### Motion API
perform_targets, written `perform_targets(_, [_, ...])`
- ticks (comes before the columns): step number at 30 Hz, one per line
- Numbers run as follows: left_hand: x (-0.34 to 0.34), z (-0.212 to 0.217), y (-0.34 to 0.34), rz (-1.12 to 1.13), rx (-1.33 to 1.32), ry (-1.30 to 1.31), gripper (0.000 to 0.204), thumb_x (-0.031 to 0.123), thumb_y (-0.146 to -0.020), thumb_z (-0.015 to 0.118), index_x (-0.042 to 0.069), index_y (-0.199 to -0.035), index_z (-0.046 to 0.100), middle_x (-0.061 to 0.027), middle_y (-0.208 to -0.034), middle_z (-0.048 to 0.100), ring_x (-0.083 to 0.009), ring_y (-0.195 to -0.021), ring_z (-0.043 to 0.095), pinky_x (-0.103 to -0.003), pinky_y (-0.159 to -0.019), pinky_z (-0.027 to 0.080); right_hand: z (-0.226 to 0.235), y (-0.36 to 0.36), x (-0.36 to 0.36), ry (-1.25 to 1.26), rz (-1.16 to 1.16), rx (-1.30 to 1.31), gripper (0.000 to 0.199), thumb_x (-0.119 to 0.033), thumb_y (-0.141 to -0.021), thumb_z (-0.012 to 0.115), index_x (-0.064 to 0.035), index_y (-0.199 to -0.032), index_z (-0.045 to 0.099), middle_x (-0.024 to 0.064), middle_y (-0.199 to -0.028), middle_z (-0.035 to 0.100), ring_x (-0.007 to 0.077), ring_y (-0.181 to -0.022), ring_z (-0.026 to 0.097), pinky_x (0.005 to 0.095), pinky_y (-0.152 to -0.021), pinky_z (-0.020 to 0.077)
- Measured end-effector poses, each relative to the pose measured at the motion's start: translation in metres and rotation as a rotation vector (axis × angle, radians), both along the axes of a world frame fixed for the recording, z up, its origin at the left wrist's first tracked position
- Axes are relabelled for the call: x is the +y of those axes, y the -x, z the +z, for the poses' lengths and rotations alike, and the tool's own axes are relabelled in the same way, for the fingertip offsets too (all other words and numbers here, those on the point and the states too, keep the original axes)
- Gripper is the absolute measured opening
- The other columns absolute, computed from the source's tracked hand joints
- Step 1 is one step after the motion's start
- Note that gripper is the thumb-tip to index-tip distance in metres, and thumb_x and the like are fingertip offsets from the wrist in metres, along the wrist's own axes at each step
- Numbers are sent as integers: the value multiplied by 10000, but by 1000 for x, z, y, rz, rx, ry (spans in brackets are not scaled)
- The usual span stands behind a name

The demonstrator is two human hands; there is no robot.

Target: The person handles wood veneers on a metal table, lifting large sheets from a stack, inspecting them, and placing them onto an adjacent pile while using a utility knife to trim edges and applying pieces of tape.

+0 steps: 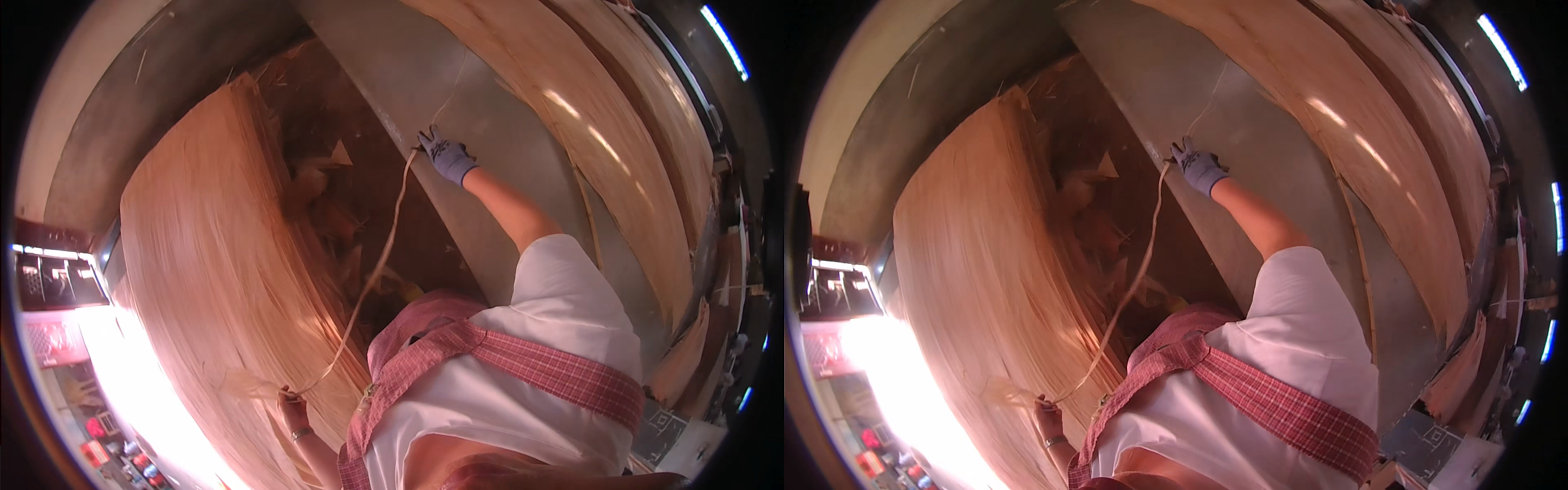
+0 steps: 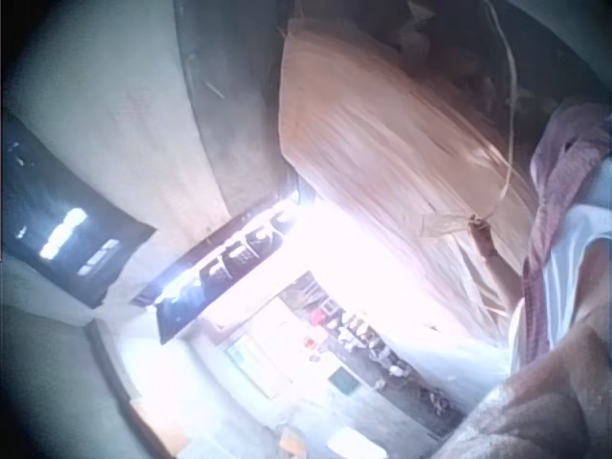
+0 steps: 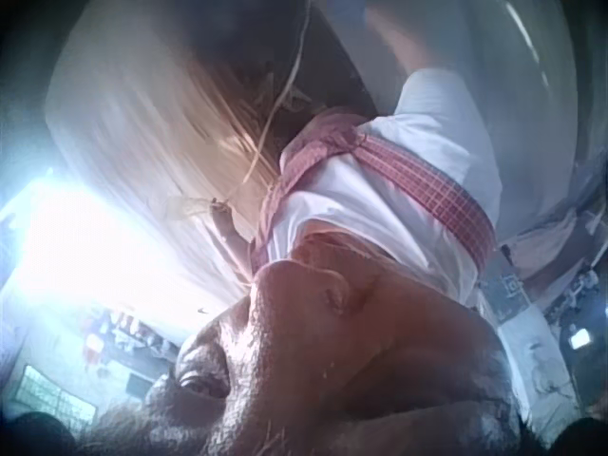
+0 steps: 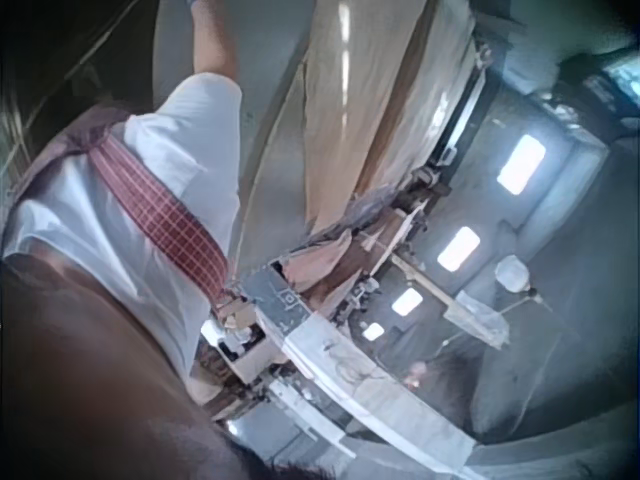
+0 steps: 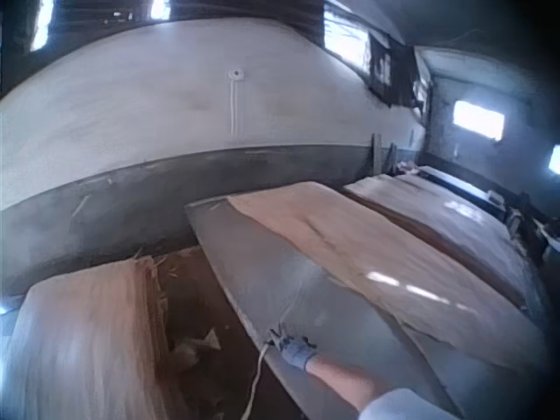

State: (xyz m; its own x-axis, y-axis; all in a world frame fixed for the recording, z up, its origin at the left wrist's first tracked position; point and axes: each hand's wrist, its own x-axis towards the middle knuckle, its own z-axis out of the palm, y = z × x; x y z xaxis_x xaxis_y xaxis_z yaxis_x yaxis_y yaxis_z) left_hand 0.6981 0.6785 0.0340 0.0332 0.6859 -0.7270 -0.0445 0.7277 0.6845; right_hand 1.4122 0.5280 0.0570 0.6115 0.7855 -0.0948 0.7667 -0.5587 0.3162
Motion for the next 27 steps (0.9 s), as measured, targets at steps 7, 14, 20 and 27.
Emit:
perform_targets(7, [135,-27,-44,47,-41,104,251,331,-927,561,138,-1085,539,1,-679,572,-118,-512,506,-219,-451,384,-24,-105,0,-242,223,279,308,-152,-916,492,-137,-1224,493,151,-1346,447,319,-1004,632,439,-766,545])
perform_targets(14, [286,-73,-179,-158,-161,29,245,349,-929,552,115,-992,586,11,-649,527,-125,-521,487,-244,-475,394,-5,-123,29,-67,190,368,169,-175,-932,463,-110,-1080,511,155,-1153,563,326,-825,657,464,-659,507])
perform_targets(20, [347,-5,-422,-641,-61,0,199,291,-934,579,91,-937,588,18,-626,492,-84,-540,456,-222,-489,378,-10,-155,75,-458,-126,425,191,-279,-953,474,-141,-1073,528,133,-786,659,332,-708,661,463,-607,495])
perform_targets(27, [250,60,-750,-1426,-424,-327,450,88,-848,707,65,-1201,428,9,-748,563,-74,-594,527,-207,-518,430,40,-185,177,-762,8,602,174,-291,-928,534,-160,-1040,561,109,-838,676,338,-720,657,439,-619,505])
